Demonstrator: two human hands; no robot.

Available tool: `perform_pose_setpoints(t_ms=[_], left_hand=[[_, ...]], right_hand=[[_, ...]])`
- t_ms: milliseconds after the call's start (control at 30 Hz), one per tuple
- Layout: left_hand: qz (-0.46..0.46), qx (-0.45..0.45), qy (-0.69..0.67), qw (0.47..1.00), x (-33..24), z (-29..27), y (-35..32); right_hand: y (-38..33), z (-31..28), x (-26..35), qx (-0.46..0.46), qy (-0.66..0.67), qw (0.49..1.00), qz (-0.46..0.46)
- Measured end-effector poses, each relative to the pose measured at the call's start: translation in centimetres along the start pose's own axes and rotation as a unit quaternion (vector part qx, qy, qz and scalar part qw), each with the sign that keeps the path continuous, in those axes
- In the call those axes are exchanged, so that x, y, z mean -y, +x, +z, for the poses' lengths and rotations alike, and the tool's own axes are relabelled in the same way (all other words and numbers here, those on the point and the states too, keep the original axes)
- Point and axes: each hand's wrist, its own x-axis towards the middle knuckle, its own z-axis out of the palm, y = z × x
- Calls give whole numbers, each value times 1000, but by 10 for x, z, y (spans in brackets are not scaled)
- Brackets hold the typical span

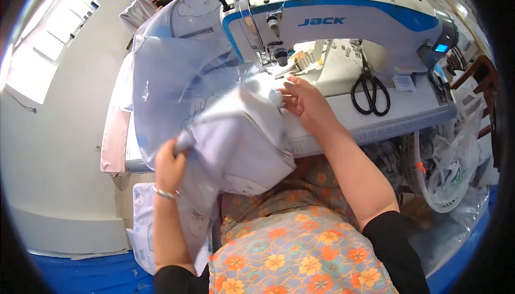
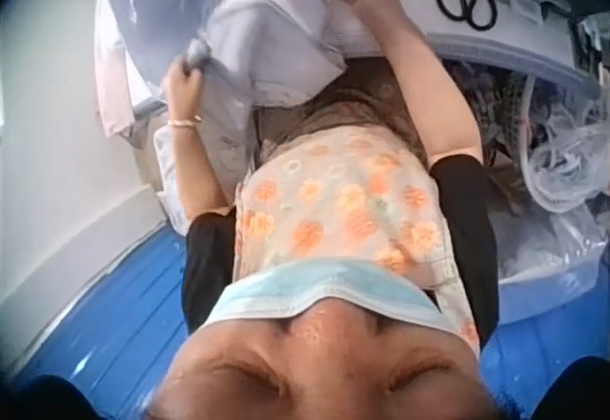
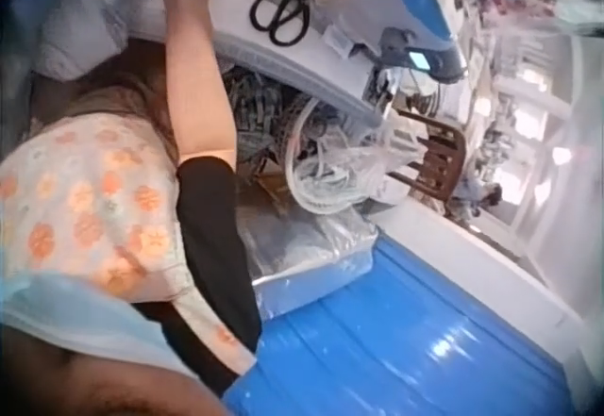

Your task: Sewing plastic and fabric components together using an industrial sewing machine to manufacture bags.

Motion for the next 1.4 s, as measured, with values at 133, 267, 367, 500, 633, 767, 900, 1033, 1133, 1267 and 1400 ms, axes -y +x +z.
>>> perform_pose_setpoints(t_ms=[133, 267, 367, 500, 633, 767, 900, 1033, 1133, 1267, 1400], left_hand=[[53, -65, 112, 990, 31, -21, 77], [83, -75, 186, 976, 17, -27, 138], [72, -18, 252, 965, 1, -32, 171], [127, -43, 231, 964, 7, -27, 188], [146, -62, 188, 969, 26, -26, 188], [127, -41, 179, 975, 21, -20, 187], [113, -42, 209, 970, 13, -23, 183], [169, -81, 231, 955, 20, -25, 178], [180, -66, 256, 947, 18, -25, 164], [187, -157, 91, 965, 17, -38, 162], [456, -95, 54, 883, -179, -38, 115]], right_hand=[[-10, 9, -44, 117, 265, 957, 33], [-12, 47, -82, 167, 340, 923, 68], [-2, 68, -113, 284, 297, 912, -2], [8, 105, -127, 224, 372, 900, 39], [5, 114, -129, 313, 267, 910, -47], [10, 98, -142, 331, 160, 929, -42], [11, 88, -150, 350, -64, 926, -126], [-50, 81, -93, 169, 268, 941, 117], [-96, 43, -45, 47, 72, 994, 75], [-114, 20, -32, 48, -55, 996, 54], [-117, 9, -34, 29, -108, 991, 70]])
